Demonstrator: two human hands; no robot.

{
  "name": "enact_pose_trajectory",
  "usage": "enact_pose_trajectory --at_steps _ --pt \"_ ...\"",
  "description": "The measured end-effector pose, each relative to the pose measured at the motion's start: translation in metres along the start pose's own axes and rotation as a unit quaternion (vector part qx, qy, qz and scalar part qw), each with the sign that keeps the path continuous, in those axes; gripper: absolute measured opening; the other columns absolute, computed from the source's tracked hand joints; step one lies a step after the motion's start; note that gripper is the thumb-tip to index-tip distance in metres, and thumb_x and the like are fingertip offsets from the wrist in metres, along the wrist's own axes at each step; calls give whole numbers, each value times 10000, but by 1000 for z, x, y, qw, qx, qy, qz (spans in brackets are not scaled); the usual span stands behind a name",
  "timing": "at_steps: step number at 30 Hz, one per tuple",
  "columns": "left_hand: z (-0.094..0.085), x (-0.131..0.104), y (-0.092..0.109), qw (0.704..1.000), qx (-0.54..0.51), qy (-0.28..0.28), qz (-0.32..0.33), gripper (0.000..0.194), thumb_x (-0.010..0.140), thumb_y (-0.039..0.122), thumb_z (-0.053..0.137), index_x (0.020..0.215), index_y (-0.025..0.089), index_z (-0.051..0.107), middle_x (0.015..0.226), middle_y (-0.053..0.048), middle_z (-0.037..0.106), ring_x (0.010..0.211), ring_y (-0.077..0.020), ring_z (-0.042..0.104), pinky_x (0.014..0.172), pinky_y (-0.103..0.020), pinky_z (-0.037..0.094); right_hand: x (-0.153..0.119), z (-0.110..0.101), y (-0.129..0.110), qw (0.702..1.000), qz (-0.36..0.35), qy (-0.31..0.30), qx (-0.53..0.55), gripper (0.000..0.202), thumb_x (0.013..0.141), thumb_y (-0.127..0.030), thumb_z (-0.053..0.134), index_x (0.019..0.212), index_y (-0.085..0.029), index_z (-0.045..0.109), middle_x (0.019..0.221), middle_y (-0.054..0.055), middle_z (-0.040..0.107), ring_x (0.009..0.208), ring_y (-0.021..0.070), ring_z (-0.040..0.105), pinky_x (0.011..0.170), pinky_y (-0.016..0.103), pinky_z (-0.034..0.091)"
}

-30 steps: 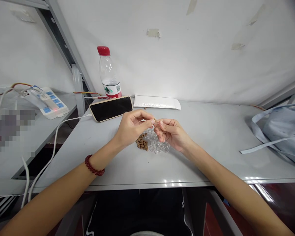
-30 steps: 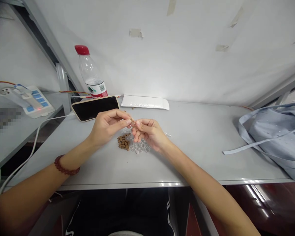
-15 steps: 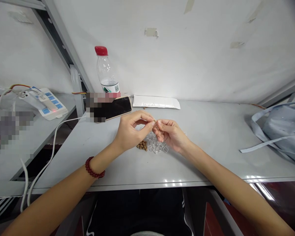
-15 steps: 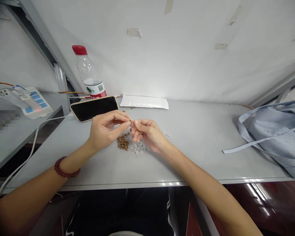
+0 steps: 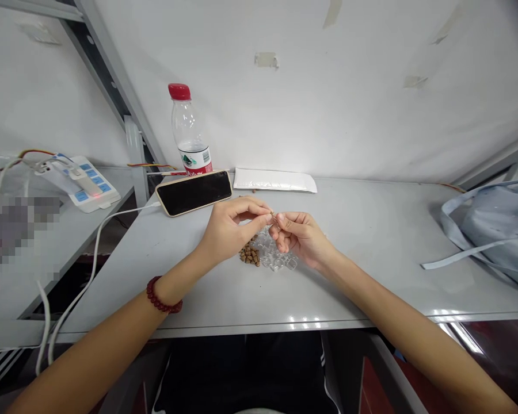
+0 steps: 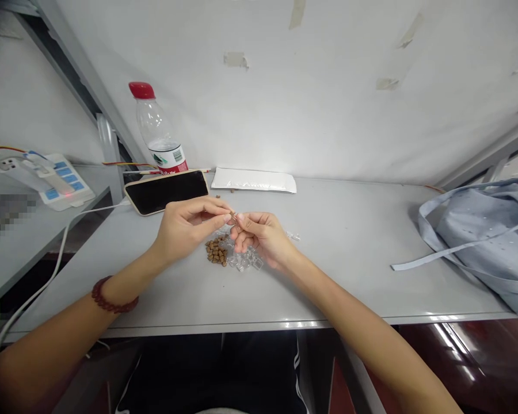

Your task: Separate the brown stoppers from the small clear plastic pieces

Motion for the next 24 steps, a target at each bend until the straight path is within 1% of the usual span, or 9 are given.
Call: enact_pose_trajectory --at_steps 3,6,12,15,17,18,20,22,24 --pt "-1 2 -6 999 -31 -20 -37 41 723 170 694 690 154 713 809 -55 702 743 -149 662 698 -277 572 0 1 0 1000 -10 -7 -24 306 799 -409 668 659 -137 661 586 -2 628 431 58 564 428 157 468" --pt "0 3 -7 998 -34 -46 -38 40 722 183 700 691 165 719 815 -50 705 739 -152 661 693 -283 568 0 -1 0 999 -17 2 -46 308 789 -413 677 643 -142 653 576 -4 624 421 63 560 406 162 455" --pt "0 4 -4 995 19 -93 -25 81 762 203 661 763 190 741 864 -51 694 769 -151 644 704 -282 538 1 -5 -6 994 -42 14 -100 290 795 -419 664 692 -148 646 587 -13 614 390 69 541 390 196 435" --pt "-1 7 -2 992 74 -100 -9 133 781 205 621 827 211 746 892 -46 697 809 -153 637 700 -266 521 2 -8 -14 982 -69 20 -177 293 827 -443 613 740 -163 622 637 1 626 465 104 580 454 238 458" --pt "-5 10 -5 988 130 -86 -19 171 781 204 593 864 218 741 911 -42 706 819 -160 636 669 -257 509 4 -15 -21 948 -110 48 -294 273 859 -435 568 788 -176 614 671 18 645 562 135 605 550 273 472" --pt "-9 11 -8 983 164 -76 -31 179 772 203 587 866 216 739 905 -41 713 808 -167 637 644 -255 500 5 -19 -25 917 -138 75 -367 251 873 -416 549 808 -182 612 691 26 655 611 149 605 597 290 467" --pt "-18 13 -16 967 234 -73 -61 167 741 202 587 815 203 736 835 -40 723 737 -175 637 582 -251 472 5 -29 -34 832 -197 134 -501 197 884 -363 526 816 -196 607 735 42 662 692 180 584 655 319 443" --pt "-22 12 -25 946 285 -130 -88 137 697 195 591 708 193 727 685 -32 704 621 -171 617 528 -247 439 7 -36 -38 769 -227 153 -578 164 879 -315 516 789 -205 597 791 63 657 778 214 553 692 343 429" --pt "-23 8 -34 923 300 -208 -127 136 661 181 581 674 190 717 633 -27 688 576 -170 610 503 -241 419 11 -44 -36 743 -221 143 -615 161 872 -288 513 762 -203 594 813 76 647 821 233 526 737 370 421"
Point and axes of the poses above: each hand's wrist, its own x-axis towards the middle knuckle, its own z-axis out of the palm, y = z × x, the point moved 6 cm from there along x, towards the middle knuckle
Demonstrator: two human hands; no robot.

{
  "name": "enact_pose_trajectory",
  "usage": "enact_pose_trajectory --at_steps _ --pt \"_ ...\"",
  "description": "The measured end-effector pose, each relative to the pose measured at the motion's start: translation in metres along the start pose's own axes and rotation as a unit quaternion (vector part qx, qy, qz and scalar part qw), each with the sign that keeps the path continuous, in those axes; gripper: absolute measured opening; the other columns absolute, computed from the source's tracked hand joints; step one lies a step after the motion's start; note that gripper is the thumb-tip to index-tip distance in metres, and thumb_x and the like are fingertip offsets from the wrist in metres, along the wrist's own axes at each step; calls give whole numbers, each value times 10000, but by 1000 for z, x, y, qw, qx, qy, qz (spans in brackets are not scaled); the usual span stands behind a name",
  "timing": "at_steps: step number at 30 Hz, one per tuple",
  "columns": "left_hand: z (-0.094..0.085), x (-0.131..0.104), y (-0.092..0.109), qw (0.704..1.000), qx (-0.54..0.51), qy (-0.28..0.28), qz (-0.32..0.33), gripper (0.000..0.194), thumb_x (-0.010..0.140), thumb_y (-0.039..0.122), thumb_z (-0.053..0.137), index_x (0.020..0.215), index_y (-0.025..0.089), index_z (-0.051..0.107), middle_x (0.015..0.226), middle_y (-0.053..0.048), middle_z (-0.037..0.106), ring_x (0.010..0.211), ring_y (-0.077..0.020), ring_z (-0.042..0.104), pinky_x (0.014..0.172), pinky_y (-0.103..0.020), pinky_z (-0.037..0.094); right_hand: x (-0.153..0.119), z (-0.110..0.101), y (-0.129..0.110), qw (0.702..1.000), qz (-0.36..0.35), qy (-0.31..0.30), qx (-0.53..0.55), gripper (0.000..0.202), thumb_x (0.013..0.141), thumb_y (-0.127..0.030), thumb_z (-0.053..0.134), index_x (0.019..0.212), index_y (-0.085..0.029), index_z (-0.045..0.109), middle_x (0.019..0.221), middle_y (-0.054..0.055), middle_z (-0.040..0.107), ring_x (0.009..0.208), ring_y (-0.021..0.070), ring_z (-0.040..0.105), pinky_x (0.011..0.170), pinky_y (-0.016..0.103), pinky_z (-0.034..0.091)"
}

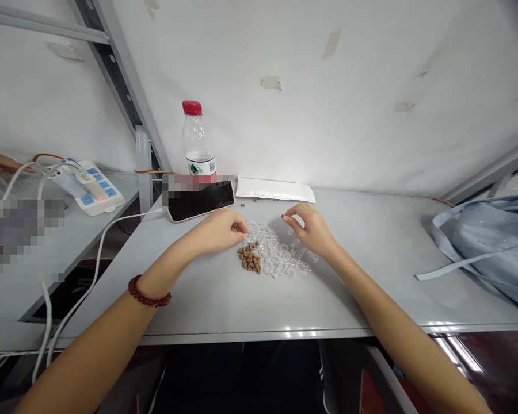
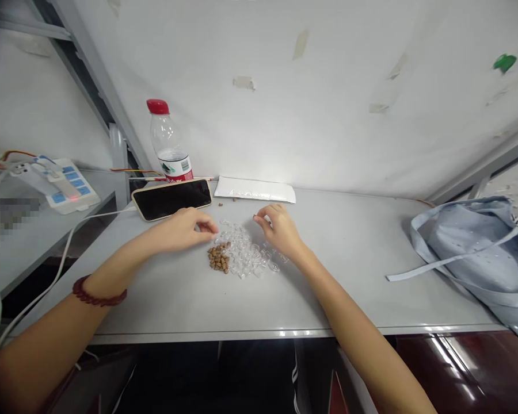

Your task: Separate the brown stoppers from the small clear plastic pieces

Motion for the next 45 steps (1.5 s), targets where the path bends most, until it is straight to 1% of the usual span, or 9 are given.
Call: enact_pose_trajectory --at_steps 4,8,15,22,26,29,33,37,45 --pt "11 -7 -11 990 2 -123 -63 184 606 186 577 742 189 701 699 -26 692 633 -179 625 519 -230 419 1 6 12 998 25 -53 -23 183 870 -281 517 769 -178 629 838 96 629 854 243 509 768 382 413" --pt "22 -10 -11 978 21 -188 -82 219 586 174 556 766 196 678 720 -11 676 629 -164 601 520 -223 396 1 11 14 994 32 -103 -9 229 883 -299 502 815 -165 675 871 103 635 851 236 530 740 364 419" --pt "26 -10 -10 975 44 -203 -75 181 599 153 509 705 184 652 662 -8 641 610 -154 571 510 -223 374 2 -11 22 990 58 -123 24 196 843 -329 555 829 -184 685 907 77 651 791 191 569 699 337 435" --pt "23 -11 -8 972 59 -220 -63 139 653 217 525 679 164 651 619 -13 622 564 -140 538 475 -222 341 -8 -20 14 970 80 -213 -79 242 789 -418 616 878 -202 680 750 33 634 618 151 523 578 293 403" --pt "13 -9 -1 977 25 -199 -68 182 700 245 526 733 153 680 657 -17 652 612 -147 576 503 -226 374 -12 -11 10 958 74 -251 -114 172 803 -324 583 856 -196 686 736 31 641 602 145 536 554 280 390" --pt "12 -7 8 984 -39 -164 -58 181 723 236 538 765 152 694 719 -19 681 671 -148 608 576 -230 433 -10 -12 8 968 70 -226 -87 149 809 -269 557 792 -181 676 703 30 635 618 148 550 582 288 404" --pt "19 -6 21 973 -198 -114 -38 183 741 239 596 866 142 689 831 -40 702 786 -157 641 724 -255 500 -6 -19 -2 980 90 -148 96 211 829 -360 583 858 -175 679 796 43 674 706 157 583 658 305 445" --pt "24 -5 30 947 -316 -52 -28 191 737 259 660 882 136 679 862 -45 702 819 -154 651 767 -270 516 -9 -12 -16 938 113 -159 286 250 809 -376 630 935 -167 685 838 51 686 722 147 593 723 324 475" --pt "28 -5 30 935 -353 -27 -36 167 730 256 686 850 141 689 817 -35 701 794 -148 651 744 -268 512 -12 -2 -24 916 90 -186 344 184 822 -323 630 877 -167 712 776 39 676 661 119 542 684 297 471"
Point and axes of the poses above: each hand's wrist, its own x-axis towards the middle knuckle, its own z-axis out of the palm, y = z × x, the point moved 6 cm from there along x, towards the middle knuckle
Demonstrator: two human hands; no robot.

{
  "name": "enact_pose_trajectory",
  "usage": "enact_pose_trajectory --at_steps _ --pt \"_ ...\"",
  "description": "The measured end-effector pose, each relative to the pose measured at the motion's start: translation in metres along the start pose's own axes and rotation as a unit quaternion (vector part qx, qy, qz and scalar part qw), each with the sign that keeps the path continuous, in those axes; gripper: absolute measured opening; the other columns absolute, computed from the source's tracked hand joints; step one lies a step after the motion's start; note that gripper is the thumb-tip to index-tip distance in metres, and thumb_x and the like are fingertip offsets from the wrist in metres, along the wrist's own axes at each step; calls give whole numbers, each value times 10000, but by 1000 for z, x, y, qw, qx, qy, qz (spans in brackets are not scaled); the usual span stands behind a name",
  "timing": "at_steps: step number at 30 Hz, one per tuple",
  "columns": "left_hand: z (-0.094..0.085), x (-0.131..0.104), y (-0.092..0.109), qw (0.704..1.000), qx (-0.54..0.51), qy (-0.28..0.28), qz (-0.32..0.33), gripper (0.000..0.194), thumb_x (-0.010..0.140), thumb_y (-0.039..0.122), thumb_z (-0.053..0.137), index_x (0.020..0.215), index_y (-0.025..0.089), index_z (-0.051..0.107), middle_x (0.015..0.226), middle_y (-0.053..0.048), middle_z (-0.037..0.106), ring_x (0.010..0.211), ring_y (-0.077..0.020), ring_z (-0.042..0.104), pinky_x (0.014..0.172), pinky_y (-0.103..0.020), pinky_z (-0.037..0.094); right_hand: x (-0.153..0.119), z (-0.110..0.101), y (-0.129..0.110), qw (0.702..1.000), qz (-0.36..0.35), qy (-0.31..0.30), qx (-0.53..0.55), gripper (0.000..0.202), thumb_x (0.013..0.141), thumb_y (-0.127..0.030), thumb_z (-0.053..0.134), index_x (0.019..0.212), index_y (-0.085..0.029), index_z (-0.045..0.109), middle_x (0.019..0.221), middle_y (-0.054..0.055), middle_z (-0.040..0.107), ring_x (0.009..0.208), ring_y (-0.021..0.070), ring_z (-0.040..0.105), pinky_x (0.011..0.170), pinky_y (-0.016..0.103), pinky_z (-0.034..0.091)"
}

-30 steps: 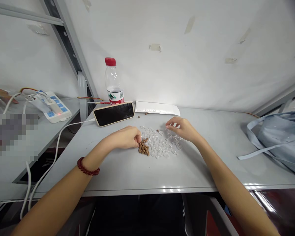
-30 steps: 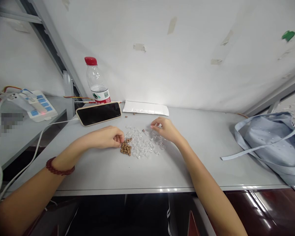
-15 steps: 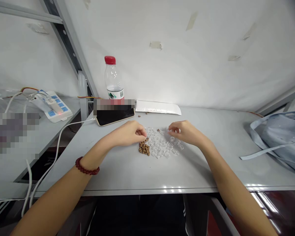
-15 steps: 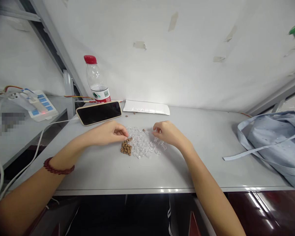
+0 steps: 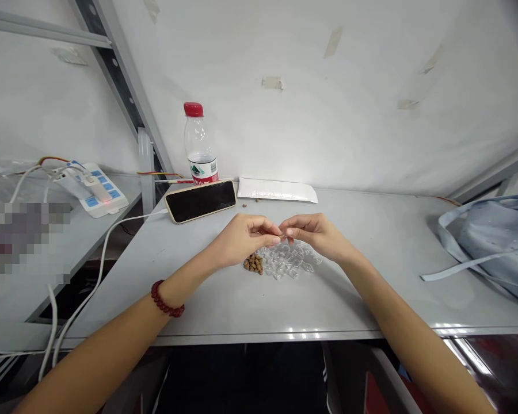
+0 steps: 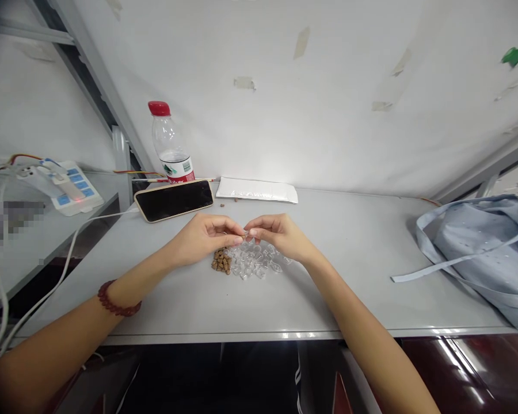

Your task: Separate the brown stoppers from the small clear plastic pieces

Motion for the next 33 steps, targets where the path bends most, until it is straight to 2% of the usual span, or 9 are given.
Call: enact_pose_trajectory --at_steps 4,8,14,16,18,22,26,30,33 --pt "-2 2 -2 1000 -4 16 -6 129 712 242 693 785 137 678 711 -11 667 654 -108 603 662 -242 493 -1 2 -1 1000 -10 -1 -20 184 821 -316 628 883 -178 734 746 31 667 645 118 529 665 292 472" --pt "0 2 -6 1000 -9 11 -22 117 677 226 719 710 138 649 666 -7 653 633 -112 592 633 -240 479 -1 8 -1 999 -28 -3 -42 200 838 -304 597 894 -185 748 748 29 663 651 123 518 655 291 465" --pt "6 -1 -3 990 132 50 13 100 685 217 710 654 150 642 658 3 649 610 -110 560 580 -226 431 0 16 4 998 -36 -26 -45 204 837 -289 574 860 -186 749 705 7 651 639 124 530 649 287 453" --pt "6 0 -2 985 168 24 12 89 698 227 694 669 153 655 664 0 655 612 -115 564 583 -229 433 1 15 4 997 -25 -25 -69 200 832 -296 577 859 -182 738 755 20 682 687 141 574 680 297 464" --pt "0 0 -3 979 201 -17 -3 85 712 241 671 700 157 677 674 -9 665 632 -129 587 595 -233 440 2 9 3 989 -23 0 -144 202 837 -309 573 855 -177 725 793 33 699 702 148 589 685 296 459" --pt "-15 -2 -7 964 240 -104 -54 115 696 233 643 770 157 688 717 -21 688 677 -146 625 607 -221 451 5 -5 6 937 -26 63 -343 252 867 -355 539 812 -170 701 694 33 662 572 130 512 572 278 387" --pt "-12 -8 -13 932 296 -191 -81 236 667 221 632 889 184 702 677 5 658 594 -125 582 516 -196 388 7 -11 20 908 6 56 -415 260 872 -380 534 774 -186 677 608 17 604 532 133 482 525 272 336" --pt "-5 -10 -16 921 328 -198 -69 233 683 221 595 892 194 696 658 8 645 568 -121 560 488 -200 359 9 -12 26 905 3 49 -423 241 874 -375 541 782 -189 663 617 17 616 541 133 484 537 271 347" --pt "-3 -9 -18 922 331 -192 -62 187 691 228 576 839 194 685 650 7 645 556 -121 553 486 -209 349 10 -10 20 905 -39 78 -415 239 887 -353 533 778 -182 660 654 26 624 549 131 483 552 274 364"
Point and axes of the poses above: each hand's wrist, its own x-axis towards the middle knuckle, its own z-axis out of the palm, y = z × x, the point moved 6 cm from there along x, towards the middle knuckle
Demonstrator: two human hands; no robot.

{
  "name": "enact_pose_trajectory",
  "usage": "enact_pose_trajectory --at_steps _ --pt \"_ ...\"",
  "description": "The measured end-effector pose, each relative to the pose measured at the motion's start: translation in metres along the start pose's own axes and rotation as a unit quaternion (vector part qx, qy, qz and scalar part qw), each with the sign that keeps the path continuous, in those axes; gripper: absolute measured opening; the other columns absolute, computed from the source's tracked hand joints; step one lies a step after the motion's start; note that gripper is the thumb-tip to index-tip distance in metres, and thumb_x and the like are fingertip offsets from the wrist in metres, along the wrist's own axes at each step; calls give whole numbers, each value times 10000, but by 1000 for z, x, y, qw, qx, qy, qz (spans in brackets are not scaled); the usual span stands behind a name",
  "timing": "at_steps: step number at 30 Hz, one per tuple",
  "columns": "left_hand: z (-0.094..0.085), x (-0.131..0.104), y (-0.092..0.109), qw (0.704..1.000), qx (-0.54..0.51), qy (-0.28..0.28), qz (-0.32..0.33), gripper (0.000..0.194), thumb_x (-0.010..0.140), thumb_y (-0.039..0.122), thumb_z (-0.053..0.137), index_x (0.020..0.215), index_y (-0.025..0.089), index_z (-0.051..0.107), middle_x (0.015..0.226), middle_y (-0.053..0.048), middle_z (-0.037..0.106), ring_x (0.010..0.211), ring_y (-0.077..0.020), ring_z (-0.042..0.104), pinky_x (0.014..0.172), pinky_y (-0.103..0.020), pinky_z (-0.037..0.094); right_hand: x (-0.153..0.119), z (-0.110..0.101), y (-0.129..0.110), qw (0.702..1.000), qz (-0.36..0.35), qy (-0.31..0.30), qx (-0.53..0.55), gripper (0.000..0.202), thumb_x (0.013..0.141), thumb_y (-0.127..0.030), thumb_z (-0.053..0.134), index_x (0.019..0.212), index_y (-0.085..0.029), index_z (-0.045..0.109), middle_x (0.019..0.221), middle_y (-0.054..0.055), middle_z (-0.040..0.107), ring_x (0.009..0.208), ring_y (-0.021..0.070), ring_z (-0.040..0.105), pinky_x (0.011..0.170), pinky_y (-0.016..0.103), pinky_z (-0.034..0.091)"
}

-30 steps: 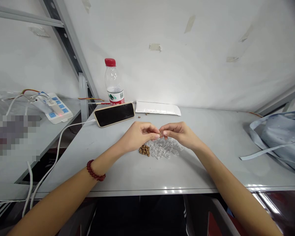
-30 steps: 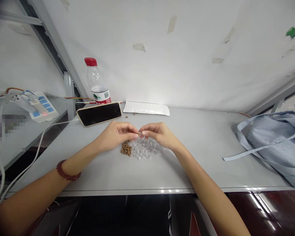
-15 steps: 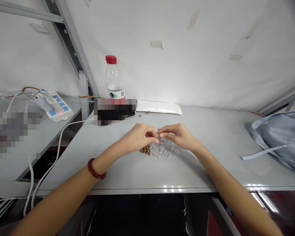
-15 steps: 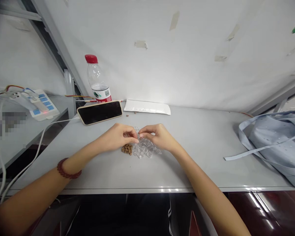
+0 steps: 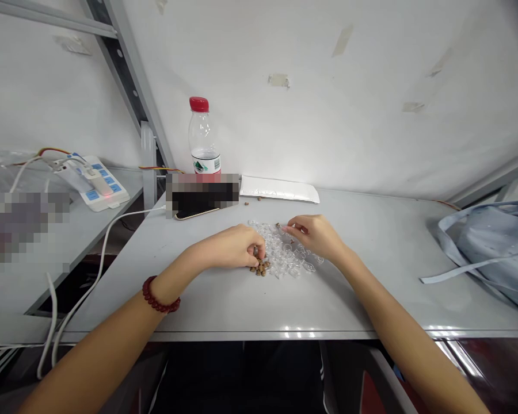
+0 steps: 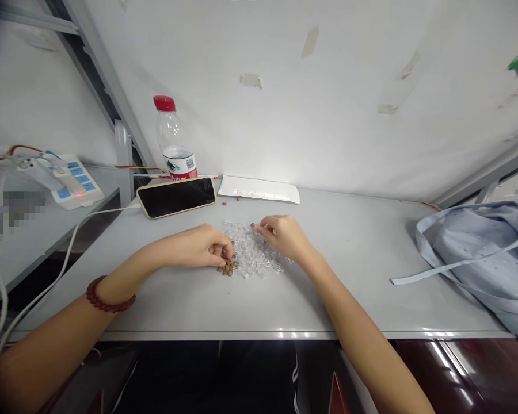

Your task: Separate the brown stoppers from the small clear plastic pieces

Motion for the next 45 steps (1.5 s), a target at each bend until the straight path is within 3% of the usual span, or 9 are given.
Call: enact_pose_trajectory --at_steps 5,11,18,23,26,29,35,39,45 --pt "-1 1 -2 1000 5 7 -1 210 676 218 561 853 204 672 614 21 620 520 -121 520 483 -226 341 6 5 -25 994 -78 60 46 173 899 -226 517 884 -147 671 797 72 631 671 157 544 618 287 431" --pt "0 0 4 999 17 0 27 198 694 174 542 826 197 688 558 26 585 502 -121 504 495 -235 343 28 27 -52 990 -140 -18 30 218 871 -115 526 1045 -150 652 1033 117 636 973 235 556 773 354 471" --pt "1 -1 10 999 -5 8 30 186 714 110 519 789 176 677 637 2 659 538 -121 541 530 -240 361 58 44 -64 982 -153 -111 25 226 828 -77 546 982 -157 691 929 99 644 881 222 574 735 332 466" --pt "3 0 6 999 -25 12 20 167 722 124 512 776 182 659 694 -11 680 559 -126 550 497 -234 343 62 47 -56 988 -119 -93 42 205 840 -106 537 979 -153 680 950 98 599 772 180 572 697 315 470" --pt "2 0 6 999 -29 14 21 148 713 130 523 761 181 654 683 -9 670 554 -125 544 490 -230 338 68 42 -42 994 -105 -31 16 257 822 -137 574 1065 -166 652 1025 113 548 862 204 561 771 345 469" --pt "1 -1 7 999 -23 16 20 125 707 153 546 766 184 651 654 -1 649 577 -134 554 501 -230 344 77 44 -28 995 -94 -37 -4 310 812 -149 588 1116 -171 643 1061 127 538 897 218 553 803 357 460" --pt "0 -1 9 1000 -16 21 13 119 693 124 516 723 183 615 629 4 627 556 -130 532 499 -232 340 91 51 -20 995 -76 -58 10 202 811 -62 520 884 -129 697 864 88 585 708 157 543 720 307 450" --pt "1 -1 7 999 -11 25 17 83 687 150 517 711 188 587 615 7 604 544 -130 515 483 -233 334 75 37 -26 997 -77 -25 23 185 838 -78 498 906 -127 663 913 99 586 705 150 550 695 303 455" --pt "5 0 2 999 -25 29 19 23 666 188 501 654 199 517 581 22 569 499 -119 470 419 -230 305 17 0 -28 986 -73 108 105 88 874 -198 521 913 -197 599 916 68 598 738 159 578 667 309 489"
Point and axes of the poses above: each hand's wrist, its own x-axis towards the middle knuckle, its own z-axis out of the palm, y = z × x, the point moved 6 cm from there along x, towards the middle knuckle
